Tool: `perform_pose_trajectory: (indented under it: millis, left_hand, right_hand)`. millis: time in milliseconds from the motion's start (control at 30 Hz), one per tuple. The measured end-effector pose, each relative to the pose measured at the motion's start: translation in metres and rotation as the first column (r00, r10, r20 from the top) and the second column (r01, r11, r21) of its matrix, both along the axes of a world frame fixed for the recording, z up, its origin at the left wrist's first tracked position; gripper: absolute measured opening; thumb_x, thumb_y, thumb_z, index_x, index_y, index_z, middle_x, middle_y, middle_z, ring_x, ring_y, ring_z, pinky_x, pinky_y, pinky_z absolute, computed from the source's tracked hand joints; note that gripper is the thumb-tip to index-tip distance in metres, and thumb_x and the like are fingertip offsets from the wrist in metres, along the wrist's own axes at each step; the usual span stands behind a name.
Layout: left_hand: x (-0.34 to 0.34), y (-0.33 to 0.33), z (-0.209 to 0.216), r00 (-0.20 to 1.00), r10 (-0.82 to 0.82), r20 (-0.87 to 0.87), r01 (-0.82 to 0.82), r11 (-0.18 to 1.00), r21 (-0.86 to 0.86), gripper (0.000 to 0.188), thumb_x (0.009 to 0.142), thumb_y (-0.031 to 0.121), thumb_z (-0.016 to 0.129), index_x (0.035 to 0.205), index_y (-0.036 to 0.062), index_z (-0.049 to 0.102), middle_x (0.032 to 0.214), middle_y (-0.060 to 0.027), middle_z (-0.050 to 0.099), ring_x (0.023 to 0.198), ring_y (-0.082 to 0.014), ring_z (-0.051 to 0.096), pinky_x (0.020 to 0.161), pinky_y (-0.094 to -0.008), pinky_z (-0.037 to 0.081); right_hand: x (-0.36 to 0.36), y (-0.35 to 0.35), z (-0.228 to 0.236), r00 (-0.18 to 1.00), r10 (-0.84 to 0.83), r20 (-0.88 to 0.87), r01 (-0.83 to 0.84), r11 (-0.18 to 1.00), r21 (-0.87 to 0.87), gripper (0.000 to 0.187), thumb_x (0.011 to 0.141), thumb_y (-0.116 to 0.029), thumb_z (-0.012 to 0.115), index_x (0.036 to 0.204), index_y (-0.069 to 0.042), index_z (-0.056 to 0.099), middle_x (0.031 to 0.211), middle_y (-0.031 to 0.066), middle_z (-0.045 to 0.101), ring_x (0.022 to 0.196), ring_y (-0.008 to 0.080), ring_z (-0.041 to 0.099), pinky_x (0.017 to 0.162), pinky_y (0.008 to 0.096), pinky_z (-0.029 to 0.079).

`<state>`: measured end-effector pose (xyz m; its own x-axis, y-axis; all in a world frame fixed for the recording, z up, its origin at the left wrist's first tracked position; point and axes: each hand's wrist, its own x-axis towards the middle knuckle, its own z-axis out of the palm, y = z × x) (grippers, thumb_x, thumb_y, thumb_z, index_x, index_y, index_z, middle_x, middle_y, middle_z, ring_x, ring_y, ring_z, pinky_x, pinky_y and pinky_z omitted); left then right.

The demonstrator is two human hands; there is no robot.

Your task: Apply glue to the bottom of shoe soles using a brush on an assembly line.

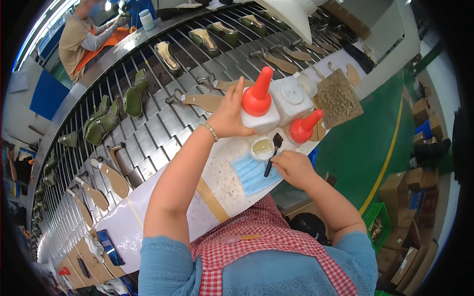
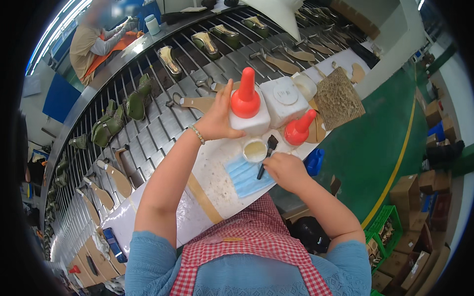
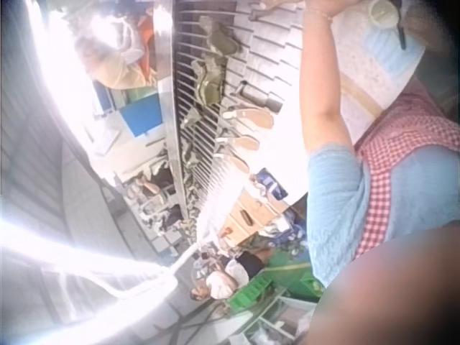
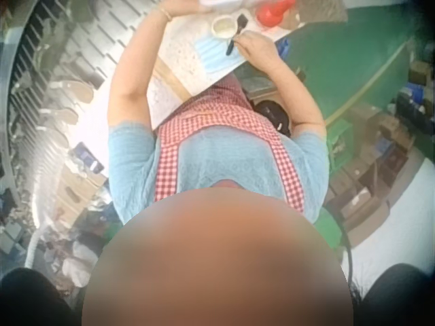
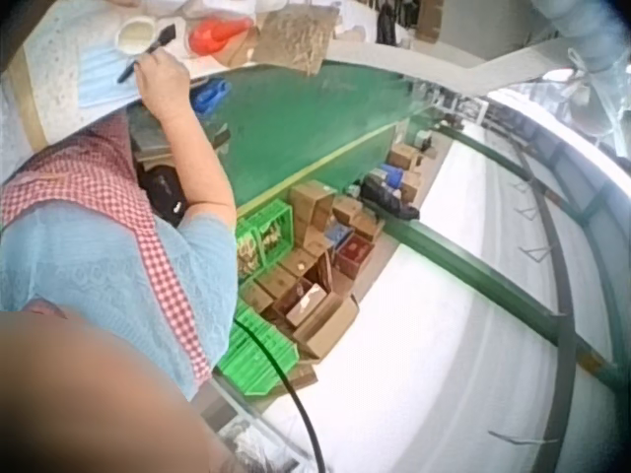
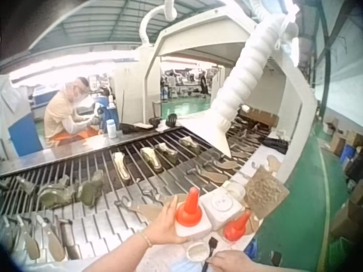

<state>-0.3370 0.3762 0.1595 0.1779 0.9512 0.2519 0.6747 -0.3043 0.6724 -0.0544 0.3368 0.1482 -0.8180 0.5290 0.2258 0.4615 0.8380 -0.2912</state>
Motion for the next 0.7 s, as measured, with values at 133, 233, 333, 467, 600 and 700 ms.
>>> perform_pose_trajectory:
  millis: [133,233,333,467,600,700]
  left_hand:
    - [-0.001,-0.002,0.0,1.0,0.013,0.008,-0.013,0.999,-0.035,0.142,0.05,0.037,0.09,0.152,0.0055,-0.005,0.147,-0.0293,0.023,0.135,-0.0459,0.031,0.111,-0.0443,0.033]
    - [0.001,-0.002,0.001,1.0,-0.004,0.026,0.005,0.999,-0.038,0.142,0.05,0.037,0.09,0.152,0.0049,-0.004,0.15,-0.0273,0.02,0.137,-0.045,0.029,0.112,-0.0435,0.032]
    - [0.002,-0.002,0.003,1.0,0.003,0.012,-0.003,0.998,-0.059,0.142,0.05,0.038,0.09,0.152,0.0045,-0.003,0.152,-0.0263,0.018,0.139,-0.0441,0.028,0.113,-0.0428,0.031]
    - [-0.003,-0.005,0.003,1.0,-0.006,-0.002,0.006,0.999,-0.052,0.141,0.052,0.041,0.09,0.151,-0.0013,-0.002,0.153,-0.0281,0.015,0.142,-0.0427,0.022,0.116,-0.0412,0.025]
    - [-0.014,-0.019,-0.001,0.999,0.003,0.037,-0.005,1.0,0.031,0.136,0.058,0.047,0.087,0.149,-0.0074,0.0,0.153,-0.0307,0.014,0.144,-0.0413,0.017,0.118,-0.0388,0.019]
    - [-0.043,-0.042,0.006,0.994,0.103,0.044,-0.102,0.995,-0.018,0.118,0.071,0.045,0.08,0.152,0.0016,0.006,0.153,-0.0259,0.02,0.141,-0.0377,0.026,0.114,-0.0387,0.028]
  right_hand:
    - [0.0,-0.001,-0.014,0.973,0.166,0.158,-0.179,0.981,0.077,0.019,0.08,-0.015,0.06,0.098,-0.01,0.064,0.078,0.0031,0.057,0.077,0.022,0.061,0.066,0.0366,0.049]
    - [-0.002,0.003,-0.014,0.95,0.203,0.239,-0.244,0.957,0.155,0.025,0.078,-0.016,0.057,0.102,-0.012,0.063,0.079,0.0018,0.057,0.079,0.0196,0.061,0.068,0.0342,0.048]
    - [0.004,0.01,-0.007,0.915,0.283,0.286,-0.343,0.92,0.187,0.024,0.08,-0.016,0.055,0.102,-0.012,0.062,0.079,0.0014,0.056,0.077,0.0195,0.06,0.067,0.0349,0.047]
    - [0.025,0.01,0.01,0.97,0.231,0.077,-0.242,0.942,0.231,0.025,0.072,-0.016,0.065,0.096,-0.011,0.061,0.079,0.0042,0.056,0.073,0.0218,0.058,0.065,0.0358,0.045]
    - [0.036,-0.025,0.041,0.839,-0.066,-0.539,0.096,0.995,0.027,0.021,0.073,0.0,0.061,0.093,-0.007,0.059,0.08,0.0107,0.055,0.071,0.0266,0.055,0.064,0.0351,0.044]
    - [0.032,-0.054,0.04,0.536,-0.486,-0.69,-0.013,0.813,-0.582,0.019,0.083,0.003,0.054,0.1,-0.003,0.05,0.092,0.0053,0.044,0.07,0.0148,0.048,0.066,0.0301,0.043]
